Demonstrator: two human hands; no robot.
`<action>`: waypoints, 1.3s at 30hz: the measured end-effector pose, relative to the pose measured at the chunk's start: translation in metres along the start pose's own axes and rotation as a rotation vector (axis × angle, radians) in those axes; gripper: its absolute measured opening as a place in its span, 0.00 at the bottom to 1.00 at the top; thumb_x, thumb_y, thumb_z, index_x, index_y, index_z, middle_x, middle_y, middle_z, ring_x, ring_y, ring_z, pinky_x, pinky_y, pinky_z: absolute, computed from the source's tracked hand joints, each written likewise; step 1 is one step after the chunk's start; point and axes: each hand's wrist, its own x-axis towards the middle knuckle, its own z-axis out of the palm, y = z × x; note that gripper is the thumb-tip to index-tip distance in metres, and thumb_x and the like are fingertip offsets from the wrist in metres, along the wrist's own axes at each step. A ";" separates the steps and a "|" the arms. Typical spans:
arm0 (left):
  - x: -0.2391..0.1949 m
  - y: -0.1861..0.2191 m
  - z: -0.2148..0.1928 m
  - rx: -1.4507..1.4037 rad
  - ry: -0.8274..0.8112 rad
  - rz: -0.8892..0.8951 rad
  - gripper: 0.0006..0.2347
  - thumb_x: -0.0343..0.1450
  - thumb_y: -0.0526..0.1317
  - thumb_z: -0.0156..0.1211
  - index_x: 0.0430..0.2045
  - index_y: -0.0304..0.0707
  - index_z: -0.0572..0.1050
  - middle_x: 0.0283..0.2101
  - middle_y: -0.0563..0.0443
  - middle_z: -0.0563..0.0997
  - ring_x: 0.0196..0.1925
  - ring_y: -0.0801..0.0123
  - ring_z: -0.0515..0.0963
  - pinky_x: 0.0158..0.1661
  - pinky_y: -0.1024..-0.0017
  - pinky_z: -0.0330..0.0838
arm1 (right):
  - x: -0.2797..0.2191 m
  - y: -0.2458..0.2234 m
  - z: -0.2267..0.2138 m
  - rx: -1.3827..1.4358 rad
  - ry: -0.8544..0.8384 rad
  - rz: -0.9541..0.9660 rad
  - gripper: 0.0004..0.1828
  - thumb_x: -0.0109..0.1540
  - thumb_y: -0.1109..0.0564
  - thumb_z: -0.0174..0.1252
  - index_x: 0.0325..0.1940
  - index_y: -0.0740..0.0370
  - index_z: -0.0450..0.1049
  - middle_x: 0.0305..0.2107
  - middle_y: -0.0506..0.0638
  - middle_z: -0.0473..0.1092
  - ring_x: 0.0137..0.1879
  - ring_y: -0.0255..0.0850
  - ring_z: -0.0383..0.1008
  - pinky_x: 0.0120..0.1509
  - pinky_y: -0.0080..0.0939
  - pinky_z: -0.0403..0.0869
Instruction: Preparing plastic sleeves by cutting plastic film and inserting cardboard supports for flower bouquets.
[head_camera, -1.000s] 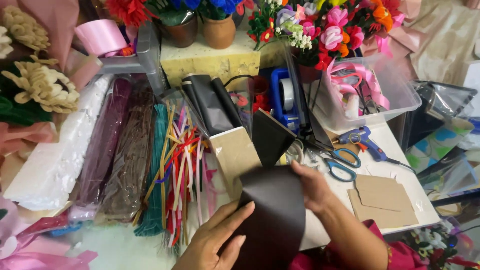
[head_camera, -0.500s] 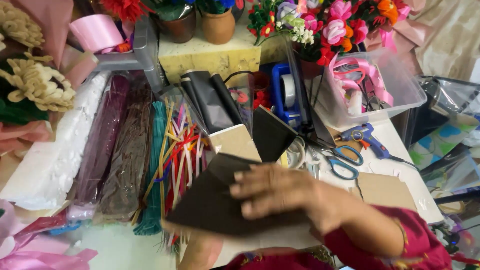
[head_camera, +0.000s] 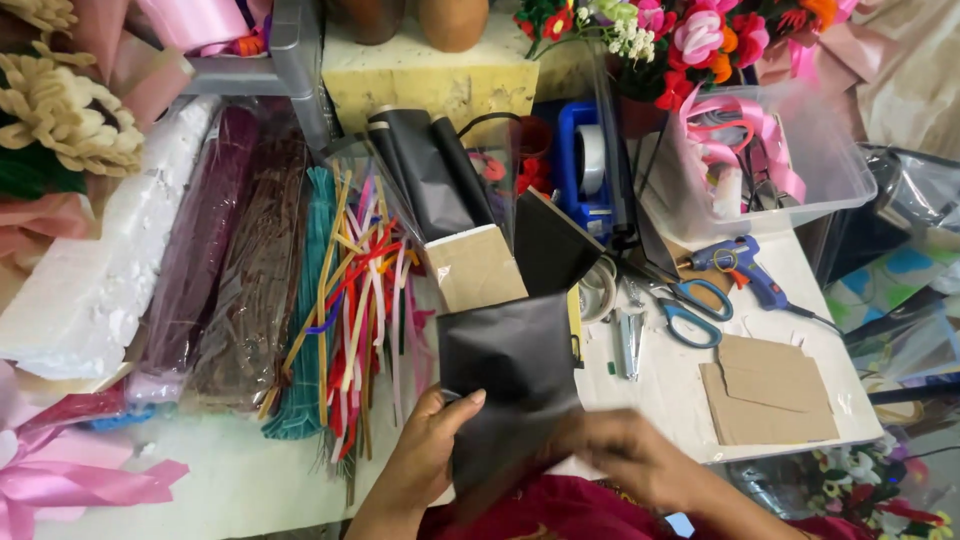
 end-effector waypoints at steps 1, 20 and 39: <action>0.003 -0.007 -0.004 0.004 0.002 -0.001 0.07 0.71 0.34 0.63 0.37 0.33 0.71 0.33 0.38 0.80 0.38 0.53 0.81 0.39 0.61 0.73 | -0.003 0.015 0.001 0.003 0.003 0.000 0.18 0.70 0.51 0.47 0.46 0.65 0.79 0.44 0.56 0.80 0.51 0.49 0.81 0.56 0.50 0.76; -0.019 0.000 0.010 0.388 -0.353 0.599 0.18 0.72 0.45 0.56 0.51 0.34 0.80 0.50 0.47 0.88 0.55 0.63 0.85 0.56 0.67 0.80 | 0.014 0.040 0.000 -0.294 0.602 0.286 0.13 0.64 0.55 0.60 0.27 0.57 0.66 0.20 0.43 0.60 0.28 0.35 0.59 0.33 0.39 0.61; -0.033 0.027 0.006 0.727 -0.080 1.092 0.29 0.70 0.45 0.61 0.67 0.42 0.61 0.67 0.45 0.75 0.66 0.57 0.78 0.60 0.62 0.76 | 0.022 0.024 -0.016 0.059 0.564 0.226 0.08 0.67 0.56 0.56 0.40 0.63 0.77 0.34 0.48 0.77 0.41 0.37 0.77 0.46 0.38 0.75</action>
